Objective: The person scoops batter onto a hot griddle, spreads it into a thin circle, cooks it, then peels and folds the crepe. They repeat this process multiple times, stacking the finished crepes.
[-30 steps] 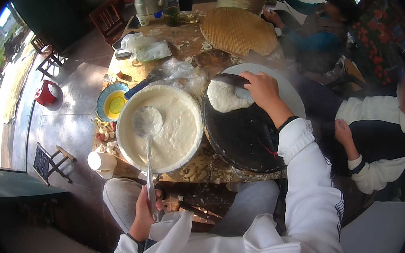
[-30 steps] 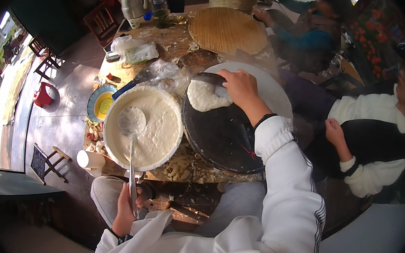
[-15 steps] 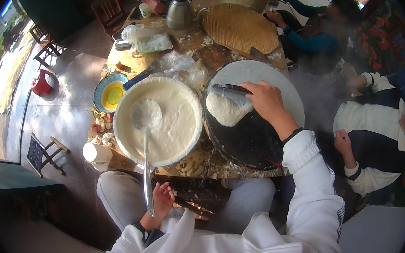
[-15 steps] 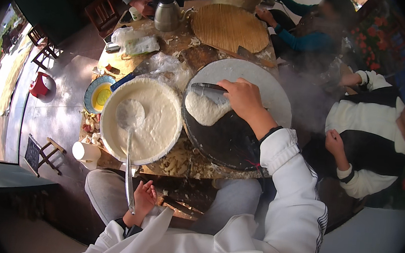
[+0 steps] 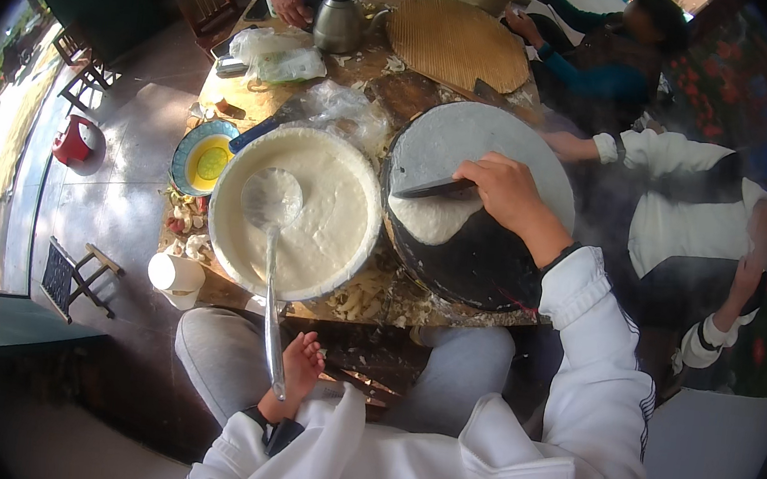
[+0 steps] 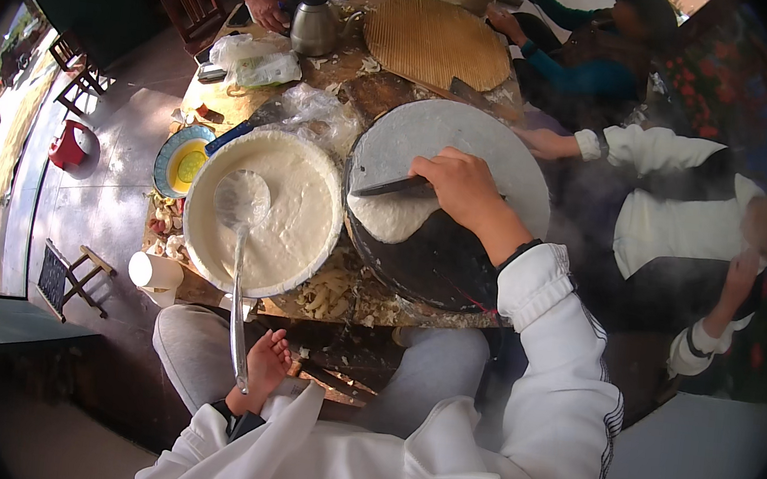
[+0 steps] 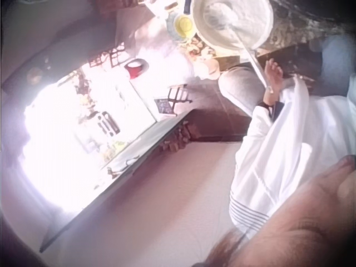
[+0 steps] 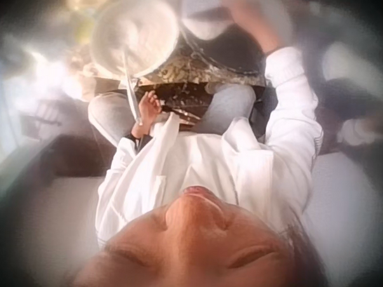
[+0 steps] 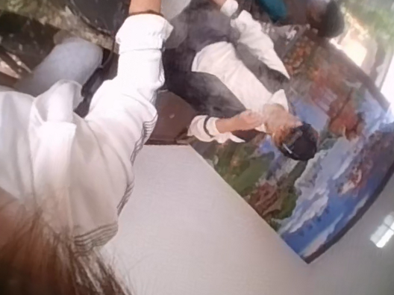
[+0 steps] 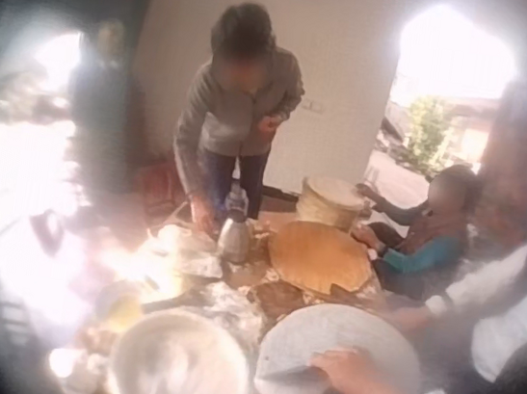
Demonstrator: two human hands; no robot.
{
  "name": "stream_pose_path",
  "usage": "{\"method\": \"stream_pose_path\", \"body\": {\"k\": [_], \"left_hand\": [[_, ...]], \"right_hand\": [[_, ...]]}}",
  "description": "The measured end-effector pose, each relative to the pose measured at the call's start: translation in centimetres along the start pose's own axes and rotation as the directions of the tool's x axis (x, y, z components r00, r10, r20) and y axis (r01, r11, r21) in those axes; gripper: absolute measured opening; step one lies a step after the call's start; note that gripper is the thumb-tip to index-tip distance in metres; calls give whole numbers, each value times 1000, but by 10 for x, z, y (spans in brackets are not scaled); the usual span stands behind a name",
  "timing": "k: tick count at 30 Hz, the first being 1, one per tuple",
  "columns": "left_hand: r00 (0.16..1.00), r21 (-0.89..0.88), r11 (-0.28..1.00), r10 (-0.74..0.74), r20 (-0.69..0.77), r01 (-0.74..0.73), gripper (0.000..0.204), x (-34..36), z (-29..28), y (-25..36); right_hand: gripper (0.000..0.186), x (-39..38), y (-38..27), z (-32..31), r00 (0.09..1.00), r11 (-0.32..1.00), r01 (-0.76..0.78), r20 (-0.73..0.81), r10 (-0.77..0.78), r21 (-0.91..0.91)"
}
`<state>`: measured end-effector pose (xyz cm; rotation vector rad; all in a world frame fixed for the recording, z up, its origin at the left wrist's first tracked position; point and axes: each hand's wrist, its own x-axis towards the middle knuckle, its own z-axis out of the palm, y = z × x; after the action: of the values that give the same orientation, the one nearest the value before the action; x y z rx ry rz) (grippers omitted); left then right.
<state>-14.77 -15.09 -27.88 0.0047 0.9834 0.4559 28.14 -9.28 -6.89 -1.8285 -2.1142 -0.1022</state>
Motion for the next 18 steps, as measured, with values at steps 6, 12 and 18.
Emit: {"method": "stream_pose_path", "body": {"k": [6, 12, 18], "left_hand": [[1000, 52, 998, -24, -4, 24, 20, 0, 2, -1], [999, 83, 996, -36, -15, 37, 18, -3, 8, -1], [999, 128, 991, -44, -30, 47, 17, -2, 10, -5]], "right_hand": [[19, -21, 5, -33, 985, 994, -91, 138, 99, -63], [26, -12, -4, 11, 997, 995, 73, 13, -74, 65], [24, -53, 10, -37, 992, 998, 37, 120, -43, 54]]}}
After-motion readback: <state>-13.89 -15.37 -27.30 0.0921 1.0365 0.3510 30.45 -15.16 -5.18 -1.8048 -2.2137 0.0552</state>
